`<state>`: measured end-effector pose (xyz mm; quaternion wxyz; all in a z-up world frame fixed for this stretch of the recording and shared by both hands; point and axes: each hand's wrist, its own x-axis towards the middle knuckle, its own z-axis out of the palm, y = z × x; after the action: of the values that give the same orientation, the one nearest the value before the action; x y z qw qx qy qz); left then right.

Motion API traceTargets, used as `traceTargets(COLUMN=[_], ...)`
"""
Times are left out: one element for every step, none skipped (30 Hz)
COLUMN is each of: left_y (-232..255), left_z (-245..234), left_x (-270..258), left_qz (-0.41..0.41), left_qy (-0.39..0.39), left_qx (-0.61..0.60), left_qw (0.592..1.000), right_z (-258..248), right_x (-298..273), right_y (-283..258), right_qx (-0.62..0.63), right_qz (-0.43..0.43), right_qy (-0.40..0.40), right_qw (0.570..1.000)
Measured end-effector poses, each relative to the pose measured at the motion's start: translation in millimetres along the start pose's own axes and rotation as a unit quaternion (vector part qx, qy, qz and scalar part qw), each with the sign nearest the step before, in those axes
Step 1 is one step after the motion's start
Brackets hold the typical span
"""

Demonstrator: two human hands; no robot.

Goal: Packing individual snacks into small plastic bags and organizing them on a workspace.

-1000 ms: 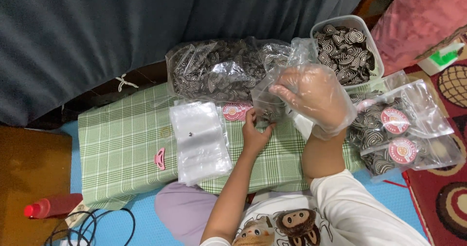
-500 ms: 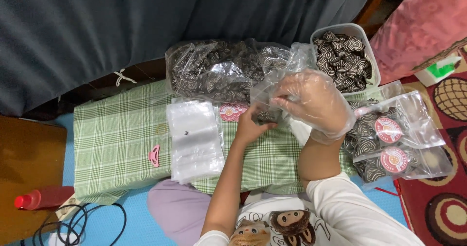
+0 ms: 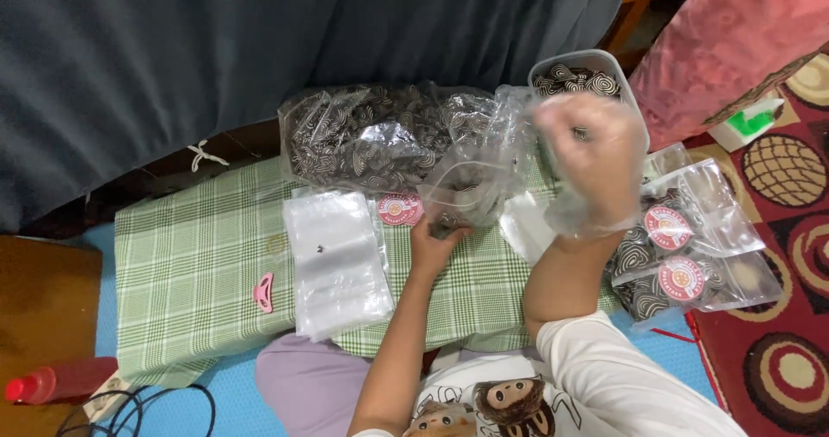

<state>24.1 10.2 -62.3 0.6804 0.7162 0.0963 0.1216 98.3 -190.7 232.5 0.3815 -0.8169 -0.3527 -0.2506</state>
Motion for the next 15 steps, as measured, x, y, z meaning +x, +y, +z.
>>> traceTargets(left_y=[1.5, 2.7, 10.6, 18.5, 27.0, 19.5, 12.1, 4.7, 9.1, 13.5, 18.1, 19.0, 19.9, 20.7, 21.5], left_z=[0.5, 0.9, -0.1, -1.1, -1.0, -0.9, -0.6, -0.1, -0.4, -0.8, -1.9, -1.8, -1.8, -2.0, -1.5], left_x=[-0.7, -1.1, -3.1, -4.9, -5.0, -3.8, -2.7, -1.6, -2.5, -3.5, -4.1, -4.5, -4.9, -5.3, -5.4], left_qz=[-0.001, -0.001, -0.003, -0.006, -0.007, -0.008, -0.007, -0.007, -0.008, 0.002, 0.011, 0.010, 0.014, 0.017, 0.016], left_qy=[0.004, 0.007, 0.008, 0.012, 0.016, 0.016, 0.018, 0.020, 0.019, 0.015, 0.011, 0.011, 0.013, 0.015, 0.014], left_qx=[0.001, 0.002, 0.002, 0.002, 0.002, 0.001, 0.009, 0.017, 0.017, 0.015, 0.013, 0.014, 0.009, 0.004, 0.004], left_qw=[1.000, 1.000, 1.000, 1.000, 1.000, 1.000, 1.000, 1.000, 1.000, 1.000, 1.000, 1.000, 1.000, 1.000, 1.000], right_z=[-4.2, -8.2, -8.8, -9.5, -11.0, -4.9, 0.9, 6.4, 15.8, 25.0, 34.9, 38.8, 43.0, 47.4, 51.9], right_x=[-4.5, -8.9, -12.7, -16.5, -19.2, -18.0, -17.2, -16.5, -14.9, -13.5, -11.6, -10.3, -8.6, -7.0, -5.7], right_y=[8.8, 17.8, 18.4, 19.2, 20.4, 29.2, 37.9, 46.9, 58.9, 70.8, 82.6, 82.9, 83.1, 83.1, 86.5], right_qx=[-0.042, -0.084, -0.084, -0.062, -0.040, -0.041, -0.071, -0.101, -0.102, -0.097, -0.092, -0.092, -0.104, -0.116, -0.116], right_qz=[0.046, 0.092, 0.093, 0.184, 0.271, 0.271, 0.306, 0.340, 0.341, 0.403, 0.463, 0.464, 0.458, 0.453, 0.453], right_qy=[0.038, 0.077, 0.074, 0.073, 0.071, 0.070, 0.046, 0.022, 0.022, 0.007, -0.008, -0.008, -0.023, -0.038, -0.039], right_qw=[0.997, 0.989, 0.989, 0.978, 0.959, 0.959, 0.948, 0.935, 0.934, 0.910, 0.882, 0.881, 0.882, 0.883, 0.883])
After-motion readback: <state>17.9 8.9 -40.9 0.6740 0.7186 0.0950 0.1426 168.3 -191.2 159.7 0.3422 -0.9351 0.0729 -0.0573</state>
